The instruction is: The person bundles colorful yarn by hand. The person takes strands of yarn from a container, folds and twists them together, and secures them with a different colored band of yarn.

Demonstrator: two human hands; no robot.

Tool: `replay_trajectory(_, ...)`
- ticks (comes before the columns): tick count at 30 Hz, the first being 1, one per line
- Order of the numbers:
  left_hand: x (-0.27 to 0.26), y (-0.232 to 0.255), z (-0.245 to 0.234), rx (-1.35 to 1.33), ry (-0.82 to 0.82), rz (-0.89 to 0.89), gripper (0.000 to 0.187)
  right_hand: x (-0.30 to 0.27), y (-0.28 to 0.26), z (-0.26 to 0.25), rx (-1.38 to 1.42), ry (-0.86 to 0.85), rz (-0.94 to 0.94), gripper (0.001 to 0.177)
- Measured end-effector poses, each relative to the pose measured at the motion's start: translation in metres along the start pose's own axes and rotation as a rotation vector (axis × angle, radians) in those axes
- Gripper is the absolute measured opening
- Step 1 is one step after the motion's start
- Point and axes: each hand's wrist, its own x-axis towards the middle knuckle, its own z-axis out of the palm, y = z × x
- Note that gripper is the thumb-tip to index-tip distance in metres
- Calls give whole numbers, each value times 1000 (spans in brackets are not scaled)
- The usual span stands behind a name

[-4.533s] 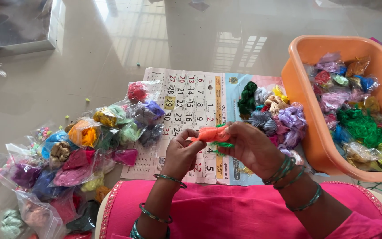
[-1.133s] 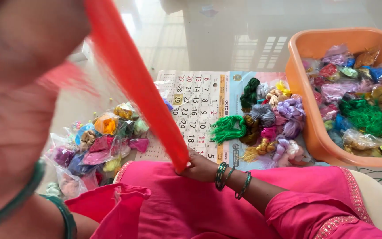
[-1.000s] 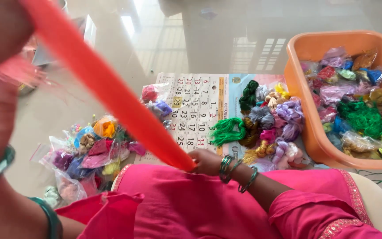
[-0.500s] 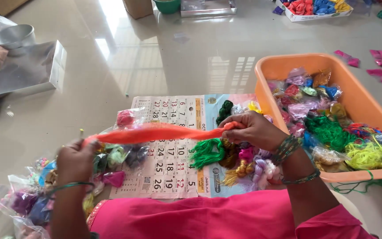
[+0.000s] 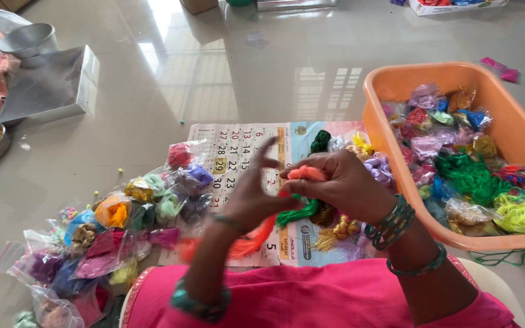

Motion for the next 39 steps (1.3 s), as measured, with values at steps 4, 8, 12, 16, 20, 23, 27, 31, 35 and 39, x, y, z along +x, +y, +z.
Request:
replay_trajectory(4, 14, 16, 37, -4, -45, -252, 83, -5, 7, -12, 58, 88, 8, 25)
replay_trajectory(8, 9, -29, 47, 31, 215, -149, 32, -19, 11, -60, 19, 430, -11, 21)
replay_trajectory(12, -4, -76, 22, 310, 396, -32, 21, -49, 10, -120, 143, 825, -44, 20)
replay_trajectory(16, -19, -122, 17, 382, 379, -122, 19, -73, 1, -143, 70, 1064, -41, 18)
replay_trajectory(20, -34, -216, 35, 463, 274, -259, 26, -82, 5, -152, 25, 1079, -46, 18)
replay_trajectory(23, -41, -245, 34, 505, 80, -414, 28, -82, 10, -150, -16, 1028, -84, 20)
replay_trajectory(27, -31, -217, 5, 546, -419, -705, 72, -71, -1, -131, -118, 806, -97, 20)
replay_trajectory(31, 5, -69, 4, 657, -342, -422, 114, -42, -19, -82, -164, 552, -12, 19)
replay_trajectory(35, 36, -2, 51, -158, -258, 82, 92, -29, -37, -40, -296, 317, -69, 23)
replay_trajectory(39, 34, -6, 77, -520, -250, -86, 26, -35, -32, -57, -392, 477, -50, 21)
